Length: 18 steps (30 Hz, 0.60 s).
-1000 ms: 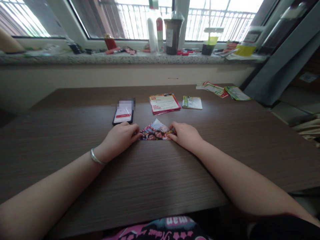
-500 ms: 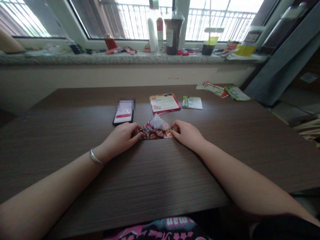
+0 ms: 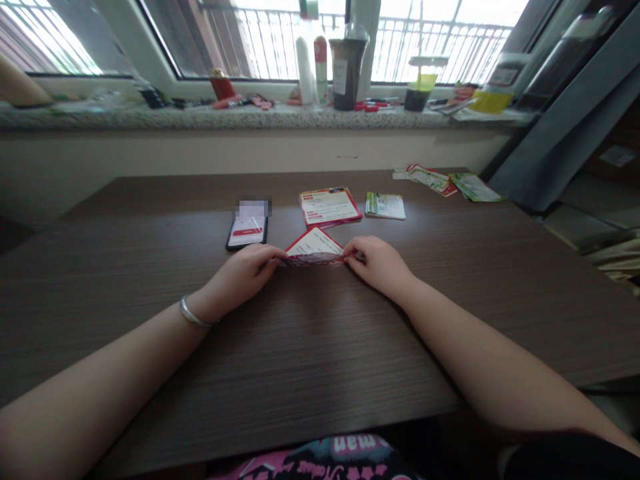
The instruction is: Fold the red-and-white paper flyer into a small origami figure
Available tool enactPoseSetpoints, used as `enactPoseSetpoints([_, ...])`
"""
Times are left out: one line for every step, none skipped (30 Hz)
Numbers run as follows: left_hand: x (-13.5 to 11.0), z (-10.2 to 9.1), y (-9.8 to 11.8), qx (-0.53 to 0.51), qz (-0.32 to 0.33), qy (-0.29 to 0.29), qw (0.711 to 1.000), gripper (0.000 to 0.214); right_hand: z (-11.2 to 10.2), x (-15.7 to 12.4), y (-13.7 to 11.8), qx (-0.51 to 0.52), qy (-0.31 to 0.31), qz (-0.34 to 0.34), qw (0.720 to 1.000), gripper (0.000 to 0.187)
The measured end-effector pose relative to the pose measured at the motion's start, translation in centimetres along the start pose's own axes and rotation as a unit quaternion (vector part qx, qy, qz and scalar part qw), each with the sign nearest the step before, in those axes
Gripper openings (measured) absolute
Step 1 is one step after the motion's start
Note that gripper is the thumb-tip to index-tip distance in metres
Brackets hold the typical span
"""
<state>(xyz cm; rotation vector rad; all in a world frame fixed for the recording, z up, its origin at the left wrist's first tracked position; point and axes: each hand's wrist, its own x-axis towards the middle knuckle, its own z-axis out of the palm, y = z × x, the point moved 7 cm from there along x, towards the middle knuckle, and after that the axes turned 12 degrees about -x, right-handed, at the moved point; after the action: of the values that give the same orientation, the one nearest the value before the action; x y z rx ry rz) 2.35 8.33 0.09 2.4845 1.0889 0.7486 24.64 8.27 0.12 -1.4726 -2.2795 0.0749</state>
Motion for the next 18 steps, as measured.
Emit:
enactPoseSetpoints([0.0,0.0,0.1,0.005,0.008,-0.004,1.000,0.025,0.0,0.0,-0.2,-0.008,-0.003,-0.022,1.000,0.008])
enactPoseSetpoints([0.0,0.1,0.3,0.010,0.015,-0.008,1.000,0.026,0.0,0.0,-0.5,-0.017,-0.007,-0.043,0.999,0.009])
enactPoseSetpoints([0.0,0.1,0.4,0.015,0.023,-0.012,1.000,0.028,0.1,-0.1,-0.7,-0.026,-0.013,-0.062,0.998,0.011])
enactPoseSetpoints([0.1,0.1,0.6,0.020,0.031,-0.015,0.999,0.029,0.1,-0.2,-0.9,-0.036,-0.020,-0.080,0.996,0.013])
enactPoseSetpoints([0.1,0.1,0.8,0.023,0.041,-0.016,0.999,0.029,0.2,-0.2,-1.2,-0.047,-0.028,-0.097,0.994,0.014])
enactPoseSetpoints([0.1,0.1,1.1,0.026,0.053,-0.017,0.998,0.029,0.3,-0.3,-1.4,-0.059,-0.037,-0.111,0.991,0.016])
enactPoseSetpoints([0.0,0.1,1.3,0.027,0.064,-0.019,0.997,0.028,0.4,-0.4,-1.6,-0.070,-0.044,-0.124,0.989,0.017])
enactPoseSetpoints([0.0,0.1,1.6,0.027,0.075,-0.024,0.997,0.027,0.4,-0.5,-1.8,-0.080,-0.050,-0.135,0.986,0.018])
enactPoseSetpoints([0.0,0.2,1.8,0.027,0.083,-0.030,0.996,0.026,0.5,-0.6,-2.0,-0.089,-0.054,-0.145,0.984,0.019])
enactPoseSetpoints([0.0,0.2,2.0,0.026,0.090,-0.036,0.995,0.026,0.5,-0.6,-2.2,-0.096,-0.058,-0.154,0.982,0.019])
enactPoseSetpoints([0.0,0.3,2.2,0.025,0.095,-0.042,0.994,0.026,0.6,-0.7,-2.3,-0.102,-0.060,-0.161,0.980,0.019])
enactPoseSetpoints([0.0,0.3,2.3,0.026,0.098,-0.048,0.994,0.025,0.6,-0.7,-2.4,-0.107,-0.062,-0.167,0.978,0.020])
enactPoseSetpoints([0.0,0.4,2.4,0.027,0.101,-0.054,0.993,0.026,0.6,-0.7,-2.5,-0.112,-0.065,-0.174,0.976,0.020])
enactPoseSetpoints([0.0,0.5,2.5,0.030,0.102,-0.060,0.993,0.026,0.7,-0.7,-2.6,-0.115,-0.067,-0.180,0.975,0.021])
enactPoseSetpoints([-0.1,0.5,2.6,0.032,0.104,-0.064,0.992,0.026,0.6,-0.7,-2.7,-0.118,-0.069,-0.186,0.973,0.021])
enactPoseSetpoints([-0.1,0.6,2.6,0.034,0.105,-0.068,0.992,0.026,0.6,-0.7,-2.8,-0.120,-0.072,-0.192,0.971,0.021])
enactPoseSetpoints([-0.1,0.7,2.6,0.037,0.107,-0.070,0.991,0.026,0.6,-0.7,-3.0,-0.121,-0.074,-0.200,0.970,0.021])
enactPoseSetpoints([-0.1,0.7,2.6,0.040,0.108,-0.069,0.991,0.026,0.6,-0.8,-3.2,-0.120,-0.077,-0.209,0.968,0.021])
